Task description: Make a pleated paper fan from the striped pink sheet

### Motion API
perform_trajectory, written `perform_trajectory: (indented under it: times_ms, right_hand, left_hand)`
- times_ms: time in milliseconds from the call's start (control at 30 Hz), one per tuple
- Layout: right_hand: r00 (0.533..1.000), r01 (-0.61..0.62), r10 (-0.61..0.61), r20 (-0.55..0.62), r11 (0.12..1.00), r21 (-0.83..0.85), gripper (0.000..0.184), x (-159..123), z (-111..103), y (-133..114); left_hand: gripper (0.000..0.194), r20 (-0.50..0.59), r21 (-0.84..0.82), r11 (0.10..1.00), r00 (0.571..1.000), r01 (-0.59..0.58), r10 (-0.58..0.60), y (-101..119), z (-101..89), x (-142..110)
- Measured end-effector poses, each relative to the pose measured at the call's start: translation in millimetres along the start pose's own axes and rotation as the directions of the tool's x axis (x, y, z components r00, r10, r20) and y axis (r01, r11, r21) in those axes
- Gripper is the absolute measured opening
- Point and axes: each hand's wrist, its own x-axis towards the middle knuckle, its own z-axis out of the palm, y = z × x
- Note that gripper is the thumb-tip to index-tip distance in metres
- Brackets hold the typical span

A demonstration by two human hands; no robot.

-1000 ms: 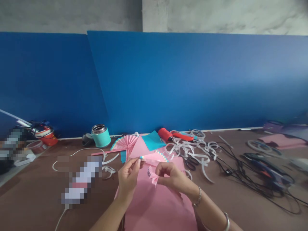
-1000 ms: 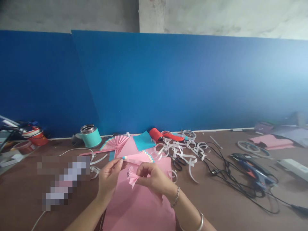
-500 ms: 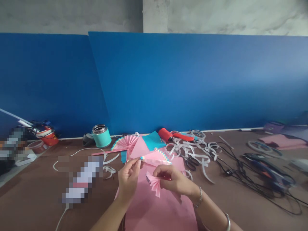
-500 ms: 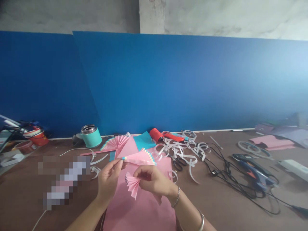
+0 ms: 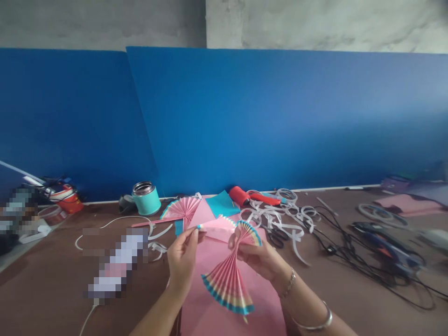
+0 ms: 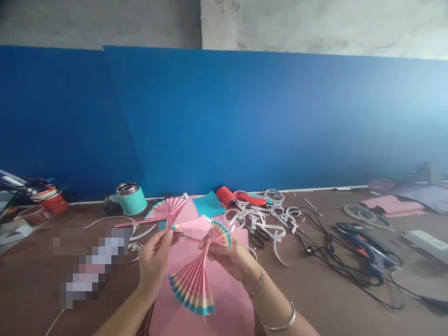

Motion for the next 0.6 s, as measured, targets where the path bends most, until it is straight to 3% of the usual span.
perform_trajectory:
  times_ms: [100, 200, 333, 367, 433, 500, 533, 567, 600]
  right_hand:
    - [0.998, -0.031, 0.029, -0.049, 0.999, -0.044, 0.023, 2, -2, 4]
    - [0.997, -0.061, 0.044, -0.065, 0.957, -0.284, 0.02, 6, -9, 10]
    - [0.998, -0.065, 0.064, -0.027, 0.74, -0.669, 0.019, 13, -38, 11]
    - [0.992, -0.111, 0.029, -0.122, 0.657, -0.746, 0.02, 14, -46, 9]
    - [0.918, -0.218, -0.203, -0.339, 0.455, -0.863, 0.021, 16, -60, 0]
    - [0.846, -0.247, -0.379, -0.376, 0.347, -0.905, 0.024, 14, -64, -12]
    - [0.852, -0.207, -0.396, -0.342, 0.345, -0.916, 0.027, 12, -61, -16]
    - [0.896, -0.14, -0.35, -0.274, 0.361, -0.922, 0.03, 9, -55, -19]
    - [0.96, -0.072, -0.224, -0.168, 0.38, -0.922, 0.031, 6, -46, -19]
  left_hand:
    - [0.031, -0.086, -0.046, 0.998, 0.995, 0.035, -0.039, -1, -1.6, 5]
    - [0.032, -0.162, -0.11, 0.993, 0.985, 0.042, -0.06, -5, -5.3, 14]
    - [0.031, -0.207, -0.148, 0.987, 0.974, 0.059, -0.089, -8, -9.5, 23]
    - [0.031, -0.214, -0.156, 0.986, 0.973, 0.057, -0.09, -8, -10.0, 24]
    - [0.03, -0.228, -0.165, 0.985, 0.97, 0.045, -0.082, -9, -10.6, 26]
    - [0.031, -0.231, -0.159, 0.987, 0.97, 0.037, -0.074, -9, -10.7, 26]
    - [0.032, -0.229, -0.154, 0.987, 0.971, 0.038, -0.073, -10, -10.6, 26]
    - [0.033, -0.226, -0.15, 0.988, 0.971, 0.04, -0.074, -10, -10.4, 25]
    - [0.033, -0.219, -0.148, 0.988, 0.973, 0.044, -0.076, -10, -10.2, 25]
